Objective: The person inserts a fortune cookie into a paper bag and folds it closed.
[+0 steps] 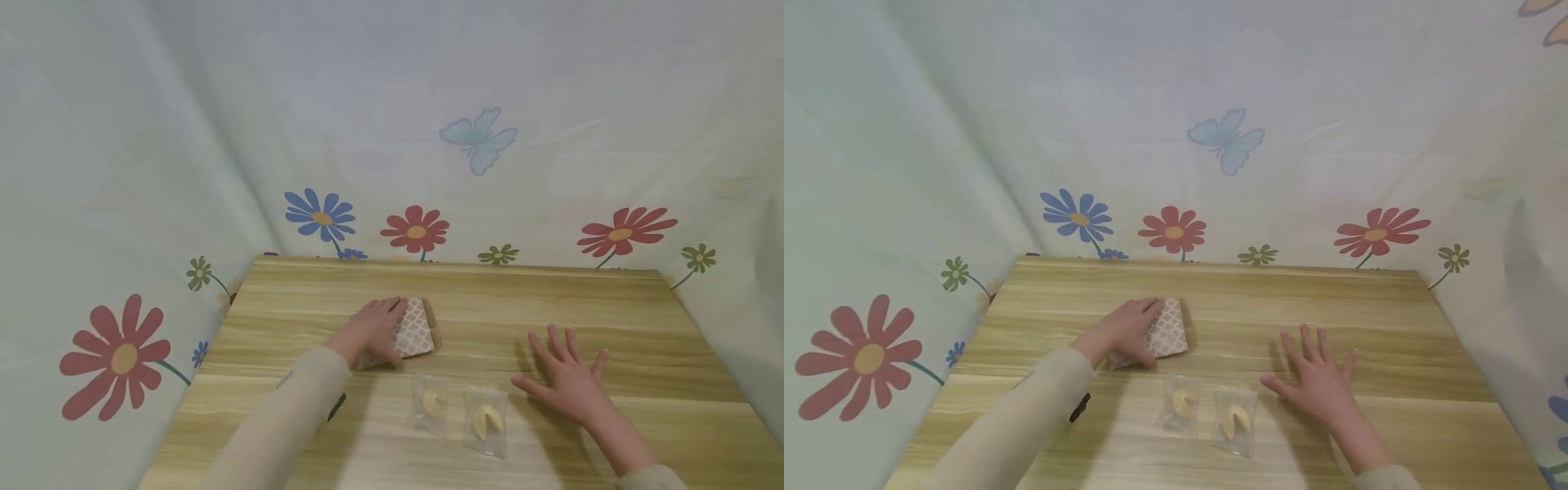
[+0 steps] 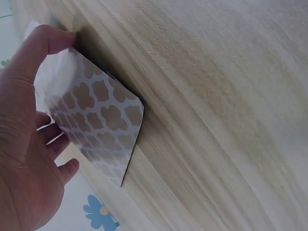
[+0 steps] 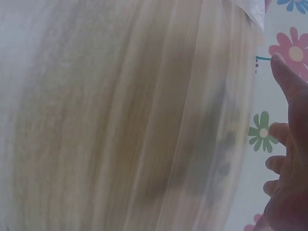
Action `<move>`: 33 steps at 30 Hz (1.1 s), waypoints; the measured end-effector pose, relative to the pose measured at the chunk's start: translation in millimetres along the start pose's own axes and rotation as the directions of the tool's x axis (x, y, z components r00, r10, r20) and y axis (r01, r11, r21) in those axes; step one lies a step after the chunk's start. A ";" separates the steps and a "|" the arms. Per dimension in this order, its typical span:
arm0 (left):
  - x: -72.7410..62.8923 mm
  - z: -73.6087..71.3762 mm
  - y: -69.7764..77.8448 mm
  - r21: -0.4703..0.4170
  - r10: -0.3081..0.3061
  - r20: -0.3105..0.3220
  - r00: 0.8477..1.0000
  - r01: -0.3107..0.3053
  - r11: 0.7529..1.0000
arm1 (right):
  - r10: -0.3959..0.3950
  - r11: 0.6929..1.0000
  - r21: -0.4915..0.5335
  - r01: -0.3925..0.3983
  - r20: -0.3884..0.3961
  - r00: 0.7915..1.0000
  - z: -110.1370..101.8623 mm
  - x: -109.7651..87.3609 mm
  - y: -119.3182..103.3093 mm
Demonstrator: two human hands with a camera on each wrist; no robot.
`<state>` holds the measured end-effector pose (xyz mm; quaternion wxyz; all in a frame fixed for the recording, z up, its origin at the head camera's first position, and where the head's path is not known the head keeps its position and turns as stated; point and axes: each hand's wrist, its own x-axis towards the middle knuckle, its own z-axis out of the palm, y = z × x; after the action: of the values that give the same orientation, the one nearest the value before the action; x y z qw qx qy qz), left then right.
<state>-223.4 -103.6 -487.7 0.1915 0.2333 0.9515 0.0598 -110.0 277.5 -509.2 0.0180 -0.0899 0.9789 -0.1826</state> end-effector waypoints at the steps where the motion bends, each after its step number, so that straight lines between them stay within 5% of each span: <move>1: -0.7 -0.3 -0.1 0.000 0.008 0.001 1.000 -0.008 1.000 | -0.002 1.000 0.000 0.002 -0.002 1.000 -0.1 0.3 -0.6; 22: 0.2 16.4 2.6 -0.105 -0.072 -0.085 0.994 0.063 0.992 | -0.051 0.999 -0.007 0.050 -0.031 0.998 3.0 -0.4 -14.9; 33: 0.0 19.3 -9.2 -0.200 -0.073 -0.205 0.976 0.031 0.979 | -0.187 0.969 0.154 0.192 -0.042 0.981 -2.2 10.3 -49.1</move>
<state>-219.7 -111.3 -507.3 0.1127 0.1806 0.9617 0.1727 -112.0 231.3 -489.5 -0.0059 -0.1787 0.9485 -0.2614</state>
